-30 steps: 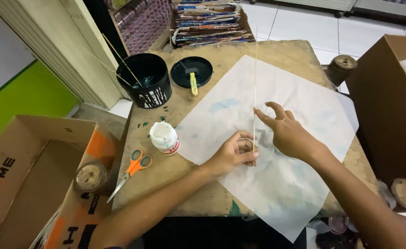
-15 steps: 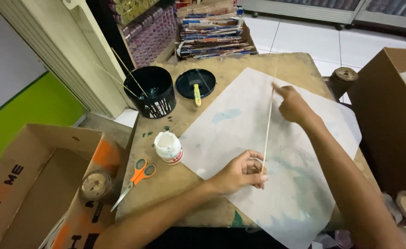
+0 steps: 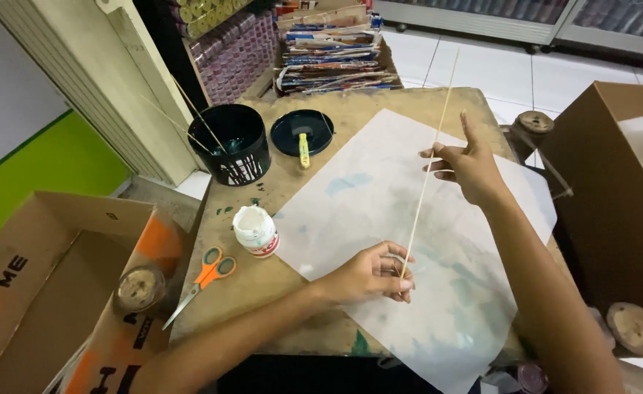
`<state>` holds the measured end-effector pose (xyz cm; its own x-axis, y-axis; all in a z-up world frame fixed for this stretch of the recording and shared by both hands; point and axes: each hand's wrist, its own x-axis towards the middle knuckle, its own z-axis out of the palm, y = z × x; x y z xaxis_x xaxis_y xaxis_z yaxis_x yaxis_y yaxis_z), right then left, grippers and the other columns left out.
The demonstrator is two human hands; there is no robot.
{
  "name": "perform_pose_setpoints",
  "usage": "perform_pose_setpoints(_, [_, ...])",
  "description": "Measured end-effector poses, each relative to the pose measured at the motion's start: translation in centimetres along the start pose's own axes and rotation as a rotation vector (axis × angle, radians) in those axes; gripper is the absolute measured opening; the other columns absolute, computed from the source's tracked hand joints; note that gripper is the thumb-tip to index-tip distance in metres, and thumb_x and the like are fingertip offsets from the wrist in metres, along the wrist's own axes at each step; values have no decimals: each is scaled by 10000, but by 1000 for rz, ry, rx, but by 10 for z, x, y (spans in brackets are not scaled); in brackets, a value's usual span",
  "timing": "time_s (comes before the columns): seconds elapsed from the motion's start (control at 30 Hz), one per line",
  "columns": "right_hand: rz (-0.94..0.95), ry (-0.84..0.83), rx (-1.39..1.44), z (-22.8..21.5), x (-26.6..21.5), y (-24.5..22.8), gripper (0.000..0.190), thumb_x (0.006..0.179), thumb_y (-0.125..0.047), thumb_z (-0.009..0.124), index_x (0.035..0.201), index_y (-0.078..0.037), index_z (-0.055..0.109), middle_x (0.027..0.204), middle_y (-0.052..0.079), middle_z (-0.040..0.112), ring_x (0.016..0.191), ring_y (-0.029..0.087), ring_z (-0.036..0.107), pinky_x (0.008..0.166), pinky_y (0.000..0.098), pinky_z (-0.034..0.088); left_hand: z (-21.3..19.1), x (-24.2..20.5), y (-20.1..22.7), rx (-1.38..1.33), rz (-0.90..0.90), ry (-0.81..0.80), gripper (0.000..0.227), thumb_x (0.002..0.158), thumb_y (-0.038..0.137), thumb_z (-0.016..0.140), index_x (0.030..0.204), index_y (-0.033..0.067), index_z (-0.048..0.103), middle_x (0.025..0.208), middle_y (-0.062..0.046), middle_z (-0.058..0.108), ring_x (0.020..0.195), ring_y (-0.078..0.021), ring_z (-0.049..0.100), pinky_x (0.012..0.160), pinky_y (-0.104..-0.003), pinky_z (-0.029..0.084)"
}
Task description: The person is assembling a kite by applying glue to the paper and folding it over the bamboo frame to shape the outline.
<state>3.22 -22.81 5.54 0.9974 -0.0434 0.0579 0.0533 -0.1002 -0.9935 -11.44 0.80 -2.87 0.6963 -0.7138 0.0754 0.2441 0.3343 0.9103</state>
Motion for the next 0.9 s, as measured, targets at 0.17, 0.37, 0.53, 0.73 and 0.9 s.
perform_pose_setpoints(0.17, [1, -30, -8, -6, 6, 7, 887, 993, -73, 655, 1661, -201, 87, 1002, 180, 748, 758, 262, 753, 652, 315, 621, -2, -6, 14, 102, -147, -14, 430, 951, 140, 740, 1283, -6, 509, 1052, -142, 678, 886, -220, 723, 743, -302, 636])
perform_pose_setpoints(0.37, [-19, -76, -36, -2, -4, 4, 937, 951, -32, 674, 1660, -159, 74, 971, 207, 742, 717, 270, 736, 642, 322, 617, 4, -20, 131, 618, -351, -187, 405, 1029, 423, 574, 993, 30, 664, 945, -161, 755, 889, -231, 727, 814, -329, 599])
perform_pose_setpoints(0.53, [-33, -99, -81, 9, -24, 0, 903, 946, -26, 669, 1655, -125, 118, 952, 226, 736, 715, 277, 730, 640, 332, 611, -41, 49, 145, 1046, 175, 469, 172, 943, 326, 681, 888, 165, 713, 751, -33, 731, 707, -201, 713, 697, -341, 576])
perform_pose_setpoints(0.73, [-106, -142, -179, 8, -49, 11, 924, 951, -37, 661, 1665, -98, 77, 947, 230, 742, 729, 269, 713, 652, 322, 587, -100, 87, 130, 1612, 282, 1025, 327, 980, 340, 619, 1248, 152, 614, 1341, -61, 564, 1293, -315, 455, 980, -549, 446])
perform_pose_setpoints(0.9, [-145, -166, -190, 18, -66, 11, 856, 950, -44, 664, 1651, -119, 179, 893, 203, 772, 742, 249, 721, 699, 300, 547, -129, 81, 111, 1630, 65, 991, 452, 1043, 264, 584, 1482, 194, 504, 1387, -55, 592, 1322, -266, 490, 1088, -674, 261])
